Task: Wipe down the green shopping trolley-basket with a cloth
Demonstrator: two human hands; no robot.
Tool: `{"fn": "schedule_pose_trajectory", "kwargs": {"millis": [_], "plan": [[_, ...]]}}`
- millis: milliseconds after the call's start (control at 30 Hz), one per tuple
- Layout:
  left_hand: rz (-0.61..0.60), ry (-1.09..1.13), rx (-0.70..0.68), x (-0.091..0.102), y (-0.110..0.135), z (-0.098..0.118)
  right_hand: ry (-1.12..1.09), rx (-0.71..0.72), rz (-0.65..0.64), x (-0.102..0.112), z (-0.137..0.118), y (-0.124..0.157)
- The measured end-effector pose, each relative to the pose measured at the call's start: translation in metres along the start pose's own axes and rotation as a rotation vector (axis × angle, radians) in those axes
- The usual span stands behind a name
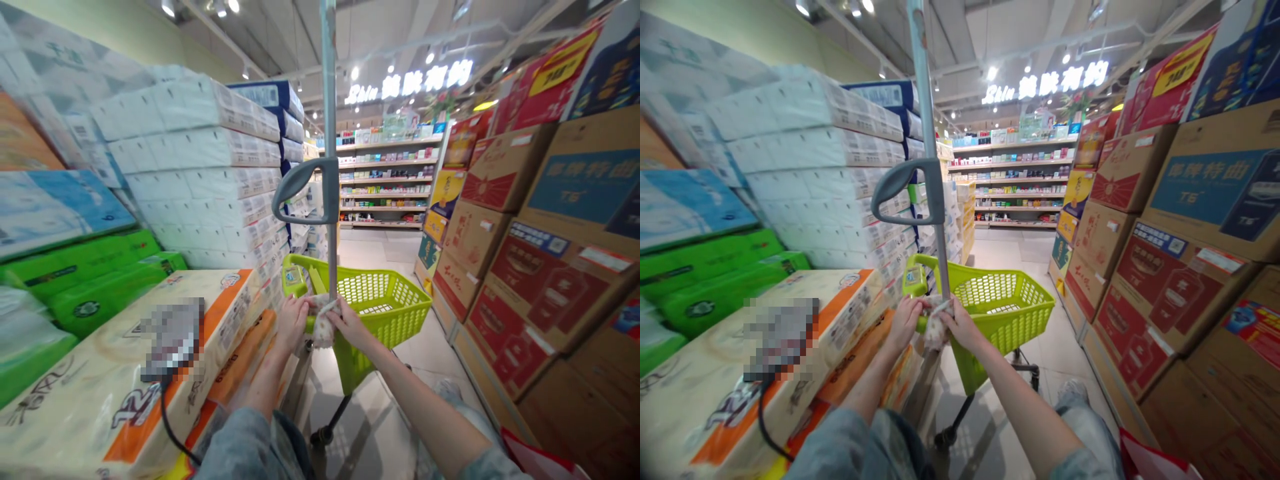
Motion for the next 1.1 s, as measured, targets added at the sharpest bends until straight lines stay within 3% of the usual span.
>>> {"fn": "schedule_pose_trajectory", "kwargs": {"millis": [200,400,533,667,767,1100], "plan": [[0.037,0.034,0.011,-0.004,0.002,-0.001,-0.007,0.034,0.227,-0.003,-0.031,-0.041],[0.051,0.033,0.024,-0.006,0.003,-0.001,-0.02,0.209,0.371,0.029,-0.095,-0.102],[0.045,0.029,0.021,-0.005,0.004,0.005,-0.034,0.293,0.383,0.047,-0.114,-0.125],[0.024,0.007,0.017,-0.006,0.005,0.01,-0.15,0.25,0.26,0.054,-0.099,-0.125],[0.006,-0.034,0.028,-0.008,0.004,0.012,-0.187,0.176,0.146,0.053,-0.077,-0.109],[-0.005,-0.077,0.007,-0.012,0.005,0.015,0.276,0.037,0.017,0.027,0.01,-0.01]]}}
Point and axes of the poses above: each hand's wrist, its own y-axis away from the middle knuckle, its own x-axis out of the back of the hand, z = x × y, the point moved 1 cm from there along -y, towards the middle knuckle, and after that the axes turned 10 degrees about -z, right-handed, at the moved point
